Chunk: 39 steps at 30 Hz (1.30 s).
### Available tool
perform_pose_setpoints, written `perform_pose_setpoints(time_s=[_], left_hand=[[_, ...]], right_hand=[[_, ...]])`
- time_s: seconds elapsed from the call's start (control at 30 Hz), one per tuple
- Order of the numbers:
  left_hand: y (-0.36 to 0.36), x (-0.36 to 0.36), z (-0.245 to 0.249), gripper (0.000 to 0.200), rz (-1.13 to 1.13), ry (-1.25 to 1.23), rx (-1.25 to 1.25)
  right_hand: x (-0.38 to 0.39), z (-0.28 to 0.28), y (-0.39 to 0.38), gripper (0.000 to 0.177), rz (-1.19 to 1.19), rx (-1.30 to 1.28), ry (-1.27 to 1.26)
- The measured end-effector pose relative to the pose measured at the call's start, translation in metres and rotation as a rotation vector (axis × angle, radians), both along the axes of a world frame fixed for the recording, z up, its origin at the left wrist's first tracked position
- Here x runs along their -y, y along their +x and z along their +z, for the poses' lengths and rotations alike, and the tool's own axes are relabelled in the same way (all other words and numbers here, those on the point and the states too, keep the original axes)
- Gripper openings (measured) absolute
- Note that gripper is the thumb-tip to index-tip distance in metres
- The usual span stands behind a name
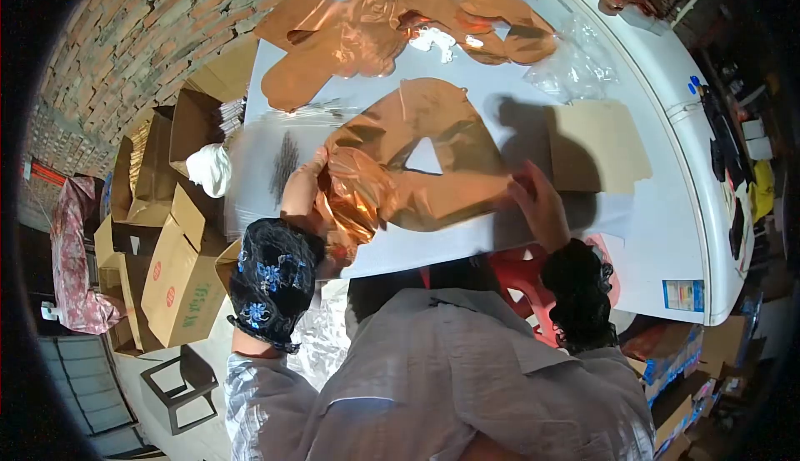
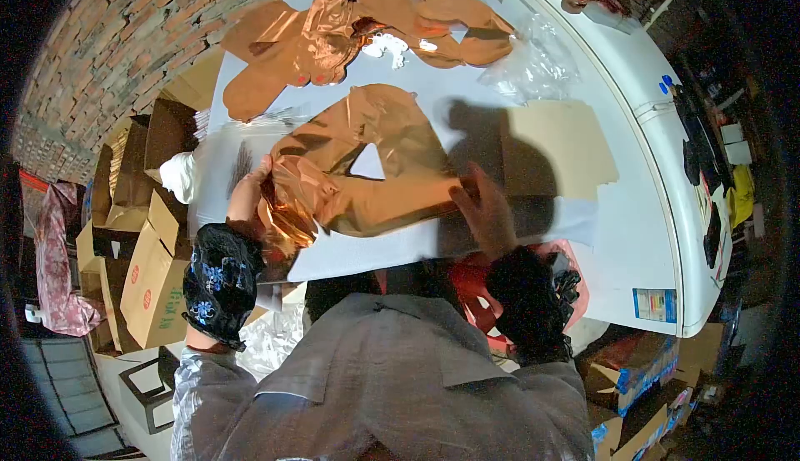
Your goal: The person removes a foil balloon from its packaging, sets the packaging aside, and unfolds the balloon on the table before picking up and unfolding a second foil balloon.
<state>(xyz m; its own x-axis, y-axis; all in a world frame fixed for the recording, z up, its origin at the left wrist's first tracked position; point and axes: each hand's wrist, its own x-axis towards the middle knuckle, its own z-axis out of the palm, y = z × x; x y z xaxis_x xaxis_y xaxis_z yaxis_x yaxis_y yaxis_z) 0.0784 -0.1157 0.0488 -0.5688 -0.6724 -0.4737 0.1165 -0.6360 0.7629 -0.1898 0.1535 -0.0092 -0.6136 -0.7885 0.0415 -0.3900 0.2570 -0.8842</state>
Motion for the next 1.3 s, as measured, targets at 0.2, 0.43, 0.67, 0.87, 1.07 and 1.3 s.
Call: perform_pose_setpoints(time_s=[0.2,0.43,0.67,0.87,1.07,1.3], left_hand=[[-0.001,0.024,-0.016,0.039,0.080,0.039,0.010],[0.001,0.044,0.011,0.028,-0.087,0.135,-0.064],[-0.014,0.068,-0.002,0.026,-0.094,0.242,-0.548],[-0.033,0.079,-0.003,0.022,-0.060,0.210,-0.571],[-0.038,0.078,-0.001,0.026,-0.029,0.193,-0.493],[0.003,0.042,0.011,0.035,-0.206,0.145,-0.258]], right_hand=[[0.020,0.024,-0.007,0.065,0.068,0.604,-0.061],[0.018,0.021,0.014,0.062,0.003,0.818,-0.232],[0.013,0.014,0.050,0.060,-0.168,0.889,-0.328],[0.025,0.007,0.059,0.072,-0.062,1.318,-0.555],[0.045,0.000,0.063,0.073,0.171,1.622,-0.473],[0.007,0.013,0.031,0.033,0.069,0.889,-0.353]])
